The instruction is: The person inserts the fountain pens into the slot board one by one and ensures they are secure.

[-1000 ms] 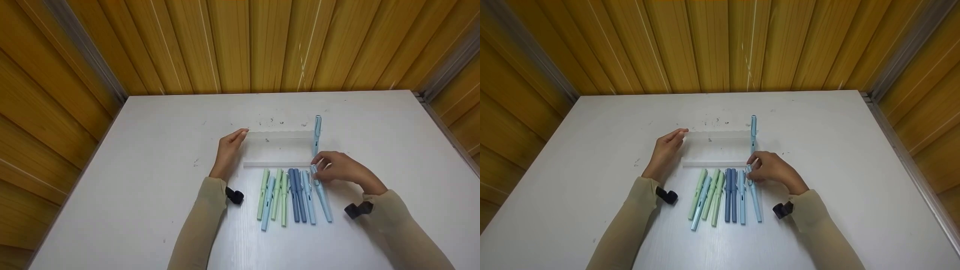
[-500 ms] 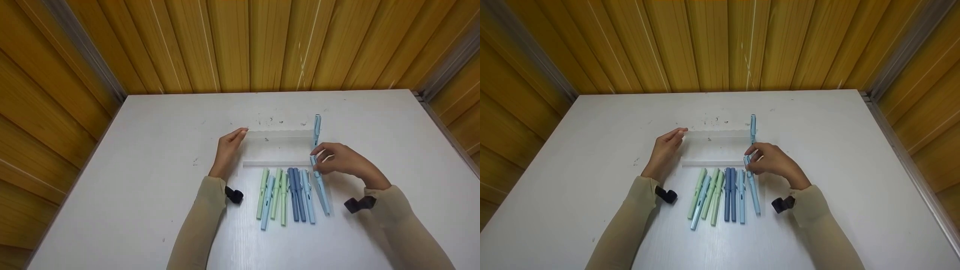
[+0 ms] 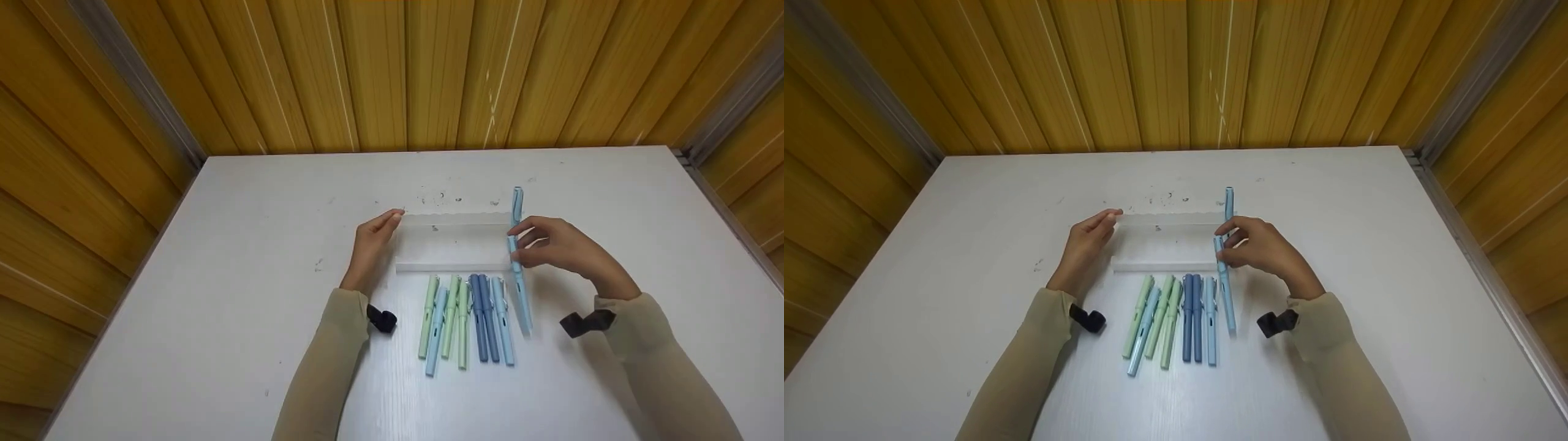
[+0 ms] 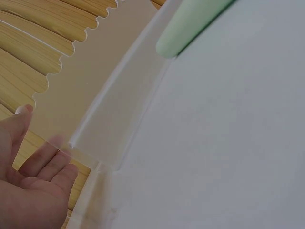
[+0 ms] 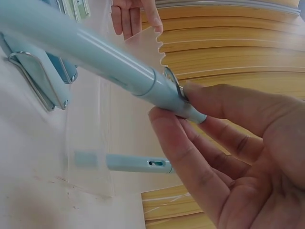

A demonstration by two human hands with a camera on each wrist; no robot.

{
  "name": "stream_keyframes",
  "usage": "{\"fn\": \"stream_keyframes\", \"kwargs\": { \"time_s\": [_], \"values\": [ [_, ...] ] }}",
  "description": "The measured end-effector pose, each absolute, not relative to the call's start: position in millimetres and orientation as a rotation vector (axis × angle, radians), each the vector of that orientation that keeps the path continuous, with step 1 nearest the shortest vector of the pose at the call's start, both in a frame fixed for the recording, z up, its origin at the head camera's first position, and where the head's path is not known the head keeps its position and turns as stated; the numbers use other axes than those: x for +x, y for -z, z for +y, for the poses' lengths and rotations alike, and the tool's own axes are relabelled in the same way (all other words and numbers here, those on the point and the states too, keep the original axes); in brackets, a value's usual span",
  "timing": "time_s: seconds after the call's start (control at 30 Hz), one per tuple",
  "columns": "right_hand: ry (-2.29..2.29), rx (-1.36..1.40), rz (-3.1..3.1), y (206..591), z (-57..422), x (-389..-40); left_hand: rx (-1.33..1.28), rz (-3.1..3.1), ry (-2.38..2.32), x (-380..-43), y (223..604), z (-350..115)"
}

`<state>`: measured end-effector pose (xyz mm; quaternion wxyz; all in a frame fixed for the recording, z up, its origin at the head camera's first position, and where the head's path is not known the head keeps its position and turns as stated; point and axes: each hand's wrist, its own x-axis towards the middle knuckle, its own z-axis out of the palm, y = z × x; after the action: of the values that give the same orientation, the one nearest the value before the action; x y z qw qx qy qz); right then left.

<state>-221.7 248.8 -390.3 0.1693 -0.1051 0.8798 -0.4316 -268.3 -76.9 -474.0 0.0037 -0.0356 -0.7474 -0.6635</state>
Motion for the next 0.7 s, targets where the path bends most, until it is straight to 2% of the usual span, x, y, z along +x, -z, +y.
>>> {"fn": "stream_keyframes", "kwargs": {
  "time_s": [0.7],
  "values": [
    [1.264,-0.244,2.64,379,247,-232,-0.118,-2.35,2.053,-267,476,-79]
  ]
}}
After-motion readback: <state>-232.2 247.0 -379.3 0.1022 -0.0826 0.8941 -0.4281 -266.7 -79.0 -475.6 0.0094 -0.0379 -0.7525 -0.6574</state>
